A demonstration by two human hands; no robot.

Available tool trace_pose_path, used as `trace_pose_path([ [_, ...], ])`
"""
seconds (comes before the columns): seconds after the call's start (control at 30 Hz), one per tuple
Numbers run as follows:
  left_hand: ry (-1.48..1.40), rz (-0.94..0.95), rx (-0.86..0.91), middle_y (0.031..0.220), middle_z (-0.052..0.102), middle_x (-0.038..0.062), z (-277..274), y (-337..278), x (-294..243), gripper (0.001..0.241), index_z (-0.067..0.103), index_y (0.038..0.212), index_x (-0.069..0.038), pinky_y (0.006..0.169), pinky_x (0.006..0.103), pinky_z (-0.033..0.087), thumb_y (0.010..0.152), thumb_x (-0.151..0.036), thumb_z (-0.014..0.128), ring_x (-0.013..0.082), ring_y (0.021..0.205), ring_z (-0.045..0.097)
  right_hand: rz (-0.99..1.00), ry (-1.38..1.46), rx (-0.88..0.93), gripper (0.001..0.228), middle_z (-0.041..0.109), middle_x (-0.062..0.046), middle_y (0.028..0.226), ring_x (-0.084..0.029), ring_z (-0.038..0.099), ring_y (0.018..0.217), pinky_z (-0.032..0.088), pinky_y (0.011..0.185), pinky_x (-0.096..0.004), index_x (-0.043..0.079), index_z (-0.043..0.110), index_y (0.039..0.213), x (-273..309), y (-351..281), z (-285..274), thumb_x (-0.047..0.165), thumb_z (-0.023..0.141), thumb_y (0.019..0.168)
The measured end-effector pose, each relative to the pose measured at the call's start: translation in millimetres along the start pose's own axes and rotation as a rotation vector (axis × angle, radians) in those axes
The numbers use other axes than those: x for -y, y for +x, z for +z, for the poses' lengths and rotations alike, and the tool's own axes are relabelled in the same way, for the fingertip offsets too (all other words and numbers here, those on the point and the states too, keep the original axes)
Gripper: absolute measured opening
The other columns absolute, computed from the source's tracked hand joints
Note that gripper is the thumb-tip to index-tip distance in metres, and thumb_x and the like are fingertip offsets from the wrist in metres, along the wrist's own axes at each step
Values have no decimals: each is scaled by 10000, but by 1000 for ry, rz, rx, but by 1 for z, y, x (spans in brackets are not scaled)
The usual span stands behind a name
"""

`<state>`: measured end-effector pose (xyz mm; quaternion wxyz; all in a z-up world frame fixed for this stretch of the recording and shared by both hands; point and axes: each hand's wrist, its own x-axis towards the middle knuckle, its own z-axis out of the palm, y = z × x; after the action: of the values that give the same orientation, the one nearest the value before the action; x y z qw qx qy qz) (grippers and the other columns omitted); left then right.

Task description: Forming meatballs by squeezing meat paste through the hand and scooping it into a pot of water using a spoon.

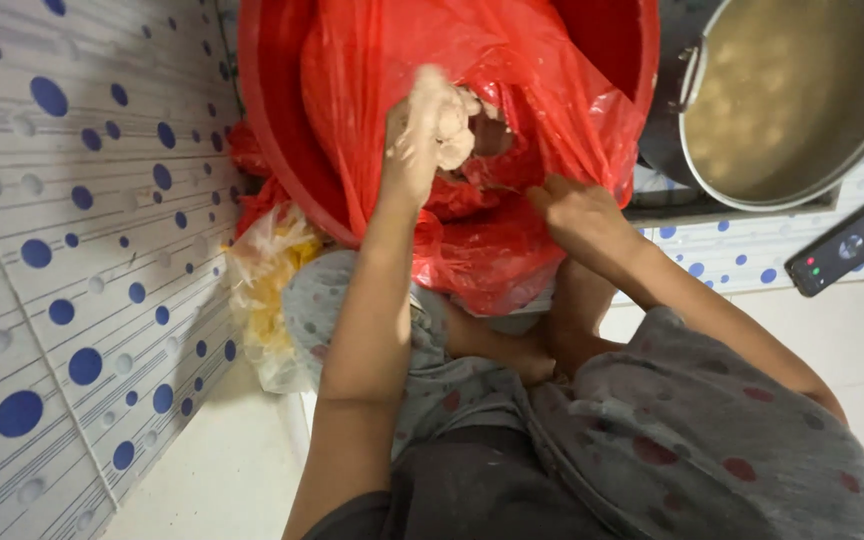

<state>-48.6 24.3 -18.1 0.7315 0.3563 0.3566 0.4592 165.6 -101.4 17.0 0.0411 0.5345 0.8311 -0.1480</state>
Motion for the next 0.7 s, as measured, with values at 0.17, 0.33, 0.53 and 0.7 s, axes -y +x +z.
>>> trace_pose_path([
  [0.17,-153,70,11,895,707,119,5,-3,-4,168,650,1098,-22,640,248,504,937,3,695,181,779,679,-13,-32,17,134,623,-150,916,-363,660,722,541,630,-445,48,621,995,-3,-8,16,82,581,872],
  [0.33,53,147,-80,885,703,58,7,-1,4,229,677,919,-41,742,256,618,792,112,790,146,790,690,109,31,13,182,619,-150,928,-377,670,717,539,568,-447,58,587,1045,8,-19,-5,72,593,863],
  [0.53,61,-148,-212,483,520,100,29,1,-9,287,561,652,14,205,302,399,801,65,801,168,283,519,232,235,-303,307,644,-88,804,-354,704,775,562,676,-467,139,733,1231,-1,-45,-32,14,605,982],
  [0.7,-120,-10,19,699,454,-47,27,-10,-19,259,551,731,-95,529,232,499,905,-126,741,65,591,567,367,574,-489,251,702,-75,851,-299,708,828,546,758,-382,82,777,1240,-24,-75,-21,-32,652,1054],
])
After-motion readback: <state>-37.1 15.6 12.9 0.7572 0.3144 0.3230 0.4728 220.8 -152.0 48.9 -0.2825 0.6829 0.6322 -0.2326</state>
